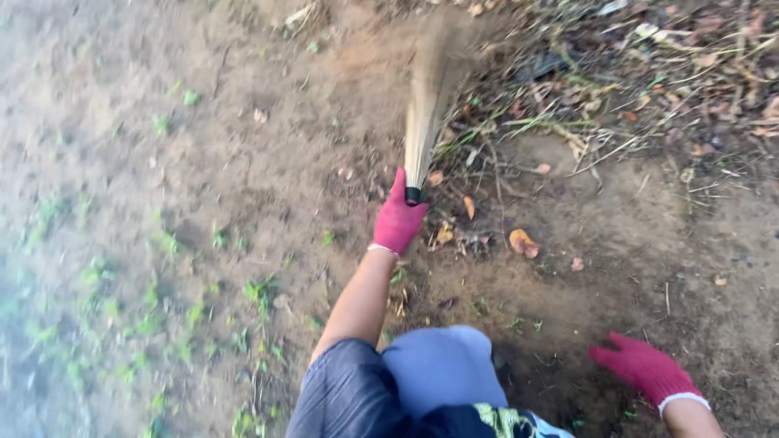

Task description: Sweeping dry leaves and debris into a pile on the ground using a hand-held broom.

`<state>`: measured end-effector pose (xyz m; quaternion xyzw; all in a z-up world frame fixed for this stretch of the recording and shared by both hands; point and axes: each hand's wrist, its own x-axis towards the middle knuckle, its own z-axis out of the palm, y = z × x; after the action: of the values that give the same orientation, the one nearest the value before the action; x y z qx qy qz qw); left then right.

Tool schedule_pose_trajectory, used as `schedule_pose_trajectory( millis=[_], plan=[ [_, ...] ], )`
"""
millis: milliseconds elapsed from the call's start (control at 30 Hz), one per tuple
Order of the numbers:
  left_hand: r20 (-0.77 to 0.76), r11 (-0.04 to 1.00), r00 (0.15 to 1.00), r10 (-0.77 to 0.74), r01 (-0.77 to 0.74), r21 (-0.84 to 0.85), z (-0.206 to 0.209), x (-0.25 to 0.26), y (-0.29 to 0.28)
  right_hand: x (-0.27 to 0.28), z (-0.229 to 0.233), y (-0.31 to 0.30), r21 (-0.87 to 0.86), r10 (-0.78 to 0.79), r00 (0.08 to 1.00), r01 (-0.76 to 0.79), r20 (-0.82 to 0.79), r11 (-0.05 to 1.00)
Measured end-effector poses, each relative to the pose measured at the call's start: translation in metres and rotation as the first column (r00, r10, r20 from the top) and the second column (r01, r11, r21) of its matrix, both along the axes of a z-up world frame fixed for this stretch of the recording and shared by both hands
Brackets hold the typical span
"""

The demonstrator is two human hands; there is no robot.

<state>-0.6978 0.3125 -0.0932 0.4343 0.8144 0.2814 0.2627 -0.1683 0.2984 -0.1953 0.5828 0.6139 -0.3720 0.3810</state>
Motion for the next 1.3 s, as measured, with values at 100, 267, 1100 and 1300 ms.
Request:
schedule_pose_trajectory(
  millis=[100,267,1100,1300],
  plan=[
    [0.406,0.89,0.792,0.456,-0.41,-0.2,0.001,0.049,-0.049,-0.029,0.017,0.014,0.148,-0.05,0.992,0.067,-0.118,0.987],
    [0.472,0.994,0.88,0.062,-0.009,-0.113,-0.044,0.137,-0.098,-0.138,0.073,0.006,-0.045,-0.327,0.745,0.372,-0.581,0.927],
    [0.645,0.964,0.727,0.235,-0.26,-0.058,-0.009,0.072,-0.069,0.006,0.145,0.079,0.765,0.088,0.996,-0.042,-0.019,0.643],
    [0.678,0.974,0.716,0.166,-0.228,0.002,0.001,0.082,-0.062,-0.008,0.233,0.046,0.752,0.126,0.982,0.021,-0.139,0.659]
  ],
)
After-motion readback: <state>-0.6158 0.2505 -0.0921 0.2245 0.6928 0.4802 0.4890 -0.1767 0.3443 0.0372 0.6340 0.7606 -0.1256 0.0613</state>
